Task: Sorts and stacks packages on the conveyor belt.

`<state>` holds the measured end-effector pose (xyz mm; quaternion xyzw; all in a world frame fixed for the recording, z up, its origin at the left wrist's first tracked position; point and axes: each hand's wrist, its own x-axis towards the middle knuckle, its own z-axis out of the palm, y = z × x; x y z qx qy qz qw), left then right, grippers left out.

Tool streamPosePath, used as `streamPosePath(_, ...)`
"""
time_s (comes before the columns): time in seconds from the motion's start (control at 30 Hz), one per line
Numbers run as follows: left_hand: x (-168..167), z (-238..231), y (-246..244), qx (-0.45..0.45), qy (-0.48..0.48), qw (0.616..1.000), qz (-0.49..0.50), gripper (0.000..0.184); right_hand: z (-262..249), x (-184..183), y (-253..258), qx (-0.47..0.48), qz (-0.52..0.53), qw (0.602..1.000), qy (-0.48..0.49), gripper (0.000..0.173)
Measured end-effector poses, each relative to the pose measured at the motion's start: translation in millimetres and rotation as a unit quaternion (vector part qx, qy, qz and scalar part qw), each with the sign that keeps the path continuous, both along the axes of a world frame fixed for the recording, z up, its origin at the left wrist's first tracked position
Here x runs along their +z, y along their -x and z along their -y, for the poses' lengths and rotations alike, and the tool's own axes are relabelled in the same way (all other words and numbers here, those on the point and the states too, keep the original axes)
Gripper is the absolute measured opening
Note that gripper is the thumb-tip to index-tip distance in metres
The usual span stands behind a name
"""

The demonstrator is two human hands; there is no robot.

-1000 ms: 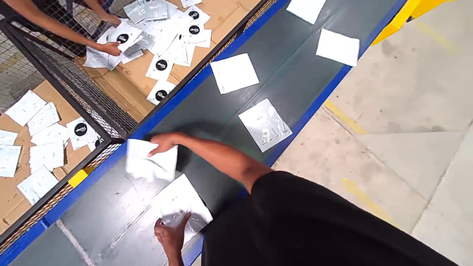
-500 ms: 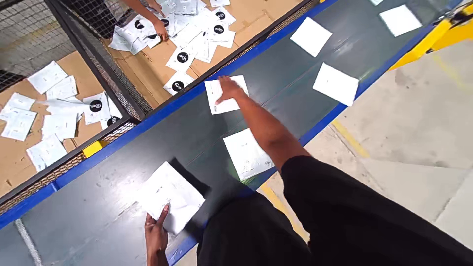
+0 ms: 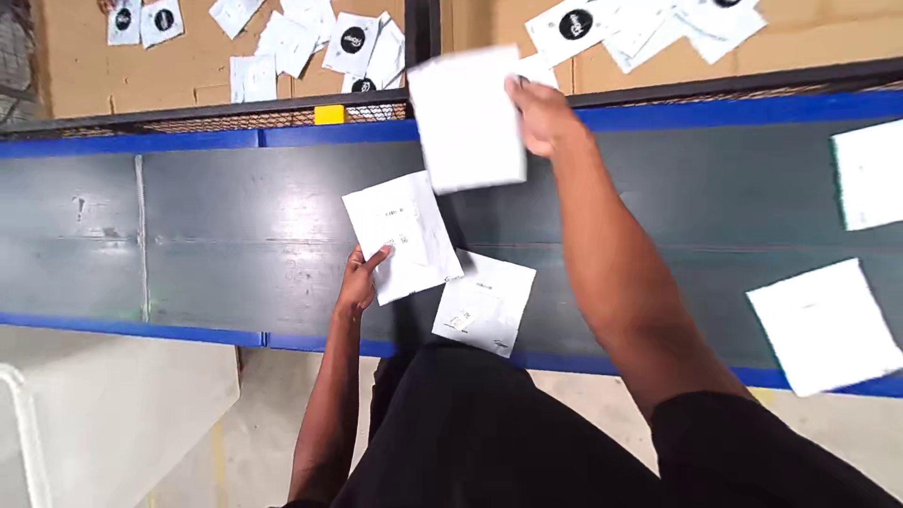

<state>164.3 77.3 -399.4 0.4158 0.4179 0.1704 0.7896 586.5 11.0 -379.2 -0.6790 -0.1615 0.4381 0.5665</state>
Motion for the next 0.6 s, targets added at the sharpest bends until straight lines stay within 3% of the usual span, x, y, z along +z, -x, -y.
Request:
streamPosePath(0.07, 3, -7, 4, 0.015, -0.002, 1.000, 0.002, 0.036, -59, 18, 19, -0.022, -0.059, 0.996, -0.068, 0.067)
streamPosePath(0.13, 7, -14, 13, 0.029, -0.007, 1.000, 0.008, 0.033, -78, 24, 53, 0.045, 0.064, 0.996, -0.040, 0.062)
streamPosePath(0.2, 9, -21, 25, 0.050, -0.012, 0.999, 0.009, 0.032, -52, 19, 103, 0.165, 0.247, 0.955, 0.022, 0.041)
streamPosePath(0.27, 12, -29, 38, 0.072, -0.021, 0.997, -0.007, 0.030, 9, 2, 168, 0.236, 0.350, 0.902, 0.092, 0.034)
streamPosePath(0.3, 14, -35, 43, 0.076, -0.030, 0.996, -0.018, 0.031, 41, -16, 197, 0.260, 0.378, 0.879, 0.129, 0.043)
streamPosePath(0.37, 15, -44, 58, 0.079, -0.046, 0.994, -0.055, 0.032, 103, -50, 253, 0.313, 0.414, 0.836, 0.178, 0.079)
streamPosePath(0.4, 15, -49, 68, 0.078, -0.051, 0.993, -0.074, 0.033, 126, -61, 276, 0.331, 0.434, 0.818, 0.182, 0.087)
streamPosePath(0.43, 16, -53, 79, 0.081, -0.059, 0.991, -0.088, 0.032, 141, -68, 292, 0.331, 0.448, 0.811, 0.179, 0.084)
streamPosePath(0.5, 19, -66, 91, 0.091, -0.082, 0.989, -0.088, 0.031, 142, -69, 297, 0.305, 0.440, 0.824, 0.184, 0.063)
streamPosePath(0.6, 27, -74, 114, 0.120, -0.100, 0.985, -0.079, 0.031, 122, -63, 277, 0.283, 0.334, 0.876, 0.201, 0.026)
